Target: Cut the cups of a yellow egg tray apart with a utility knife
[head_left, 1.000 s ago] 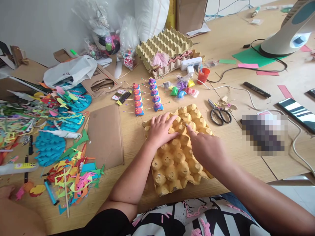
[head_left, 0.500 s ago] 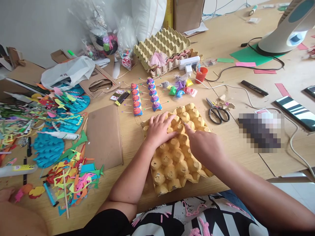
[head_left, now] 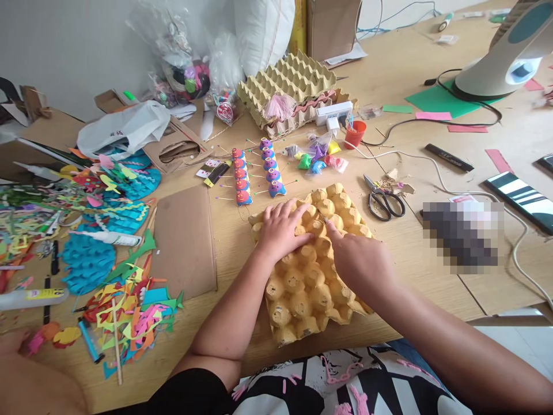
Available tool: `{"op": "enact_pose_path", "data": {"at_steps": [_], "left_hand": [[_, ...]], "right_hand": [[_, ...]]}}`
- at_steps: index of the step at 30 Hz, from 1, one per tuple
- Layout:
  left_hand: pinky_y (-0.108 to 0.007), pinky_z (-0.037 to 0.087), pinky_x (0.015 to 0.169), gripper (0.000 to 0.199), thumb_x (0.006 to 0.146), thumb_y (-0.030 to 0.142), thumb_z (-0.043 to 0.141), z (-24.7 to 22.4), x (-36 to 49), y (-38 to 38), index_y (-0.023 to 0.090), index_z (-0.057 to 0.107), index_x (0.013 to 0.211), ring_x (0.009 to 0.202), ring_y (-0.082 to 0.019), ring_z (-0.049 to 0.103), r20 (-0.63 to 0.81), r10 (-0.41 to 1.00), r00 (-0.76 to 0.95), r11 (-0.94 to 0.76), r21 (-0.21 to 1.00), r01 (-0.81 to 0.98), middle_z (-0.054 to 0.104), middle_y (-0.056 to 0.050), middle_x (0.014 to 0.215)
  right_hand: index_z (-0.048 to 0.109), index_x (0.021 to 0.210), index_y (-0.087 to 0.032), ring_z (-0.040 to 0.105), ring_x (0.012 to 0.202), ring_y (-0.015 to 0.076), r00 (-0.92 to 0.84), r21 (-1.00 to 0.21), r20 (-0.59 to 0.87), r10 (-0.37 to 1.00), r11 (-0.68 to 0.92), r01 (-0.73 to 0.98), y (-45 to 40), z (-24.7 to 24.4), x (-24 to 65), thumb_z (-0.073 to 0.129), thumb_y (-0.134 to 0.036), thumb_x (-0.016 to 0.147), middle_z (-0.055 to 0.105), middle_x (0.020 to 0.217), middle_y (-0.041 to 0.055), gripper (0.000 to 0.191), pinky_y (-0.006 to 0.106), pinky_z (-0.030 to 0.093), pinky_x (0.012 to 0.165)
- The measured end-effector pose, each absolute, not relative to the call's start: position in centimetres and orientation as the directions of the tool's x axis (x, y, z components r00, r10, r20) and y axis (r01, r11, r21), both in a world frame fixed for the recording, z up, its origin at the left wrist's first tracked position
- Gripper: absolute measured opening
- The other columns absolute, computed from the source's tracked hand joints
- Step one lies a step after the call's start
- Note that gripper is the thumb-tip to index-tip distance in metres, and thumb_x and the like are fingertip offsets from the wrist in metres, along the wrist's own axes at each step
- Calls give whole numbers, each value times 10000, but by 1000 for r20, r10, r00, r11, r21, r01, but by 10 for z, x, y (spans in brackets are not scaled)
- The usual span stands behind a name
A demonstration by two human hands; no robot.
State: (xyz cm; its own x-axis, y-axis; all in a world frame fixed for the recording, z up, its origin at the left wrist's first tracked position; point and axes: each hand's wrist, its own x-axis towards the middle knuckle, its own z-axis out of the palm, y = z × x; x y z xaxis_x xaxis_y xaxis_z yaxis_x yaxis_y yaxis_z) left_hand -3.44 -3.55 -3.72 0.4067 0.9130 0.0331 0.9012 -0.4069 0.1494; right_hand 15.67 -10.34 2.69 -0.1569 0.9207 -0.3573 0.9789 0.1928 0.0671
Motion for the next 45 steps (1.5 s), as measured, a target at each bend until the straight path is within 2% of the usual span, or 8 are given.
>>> {"op": "enact_pose_path", "data": {"at_steps": [5, 10, 15, 18, 21, 26, 30, 45], "left_hand": [[-571, 299, 1262, 793, 929, 628, 712, -38, -35, -35, 344, 459, 1624, 1524, -333, 443, 35, 918, 395, -396, 159, 904, 455, -103, 1688], [-568, 283, 1271, 776, 931, 607, 717, -36, -34, -36, 346, 464, 1617, 1524, -329, 444, 39, 913, 407, -408, 143, 902, 461, -104, 1684], [-560, 303, 1257, 780, 926, 600, 732, -35, -35, -36, 333, 475, 1612, 1516, -325, 452, 39, 913, 406, -407, 149, 901, 462, -112, 1682], [-566, 294, 1262, 789, 926, 616, 730, -36, -35, -36, 335, 472, 1617, 1518, -328, 451, 43, 912, 408, -409, 154, 899, 467, -112, 1678], [-570, 285, 1268, 804, 925, 654, 715, -37, -36, -35, 333, 471, 1620, 1519, -332, 448, 40, 913, 406, -407, 159, 899, 466, -107, 1679], [-569, 293, 1264, 798, 933, 662, 703, -37, -35, -35, 331, 470, 1621, 1518, -329, 451, 42, 913, 406, -408, 159, 899, 468, -111, 1677], [-561, 295, 1265, 791, 928, 656, 712, -37, -35, -35, 332, 482, 1612, 1517, -328, 452, 46, 912, 407, -409, 161, 898, 468, -112, 1676], [-579, 287, 1263, 781, 938, 660, 687, -39, -36, -34, 337, 477, 1617, 1520, -339, 444, 38, 911, 410, -410, 174, 895, 454, -114, 1686]], "right_hand": [[288, 1723, -151, 757, 754, 245, -164, 55, -346, 924, 194, 979, -105, 27, 158, 420, -63, 951, 796, 944, 114, 788, 317, 429, 511], [322, 1715, -151, 745, 690, 237, -184, 70, -342, 921, 220, 973, -112, 25, 166, 443, -68, 951, 783, 846, 91, 778, 310, 386, 487], [417, 1682, -200, 755, 755, 223, -173, 28, -292, 941, 190, 981, -116, 25, 175, 438, -186, 1042, 809, 919, 106, 640, 306, 397, 518], [384, 1697, -213, 756, 774, 227, -164, 32, -284, 945, 180, 983, -117, 30, 175, 438, -225, 1059, 804, 921, 95, 641, 303, 396, 536], [347, 1711, -200, 758, 779, 230, -146, 62, -245, 958, 166, 984, -116, 34, 171, 438, -217, 1055, 790, 956, 103, 662, 302, 376, 527], [400, 1683, -165, 759, 755, 230, -153, 44, -237, 959, 168, 985, -107, 29, 163, 439, -134, 1012, 777, 932, 98, 673, 302, 346, 505], [398, 1683, -160, 767, 775, 240, -137, 34, -254, 957, 150, 988, -103, 21, 160, 431, -98, 986, 782, 959, 113, 701, 297, 367, 512], [233, 1740, -181, 777, 819, 259, -99, 41, -392, 915, 125, 991, -95, 20, 145, 356, -65, 980, 775, 1010, 173, 779, 315, 500, 591]]}}
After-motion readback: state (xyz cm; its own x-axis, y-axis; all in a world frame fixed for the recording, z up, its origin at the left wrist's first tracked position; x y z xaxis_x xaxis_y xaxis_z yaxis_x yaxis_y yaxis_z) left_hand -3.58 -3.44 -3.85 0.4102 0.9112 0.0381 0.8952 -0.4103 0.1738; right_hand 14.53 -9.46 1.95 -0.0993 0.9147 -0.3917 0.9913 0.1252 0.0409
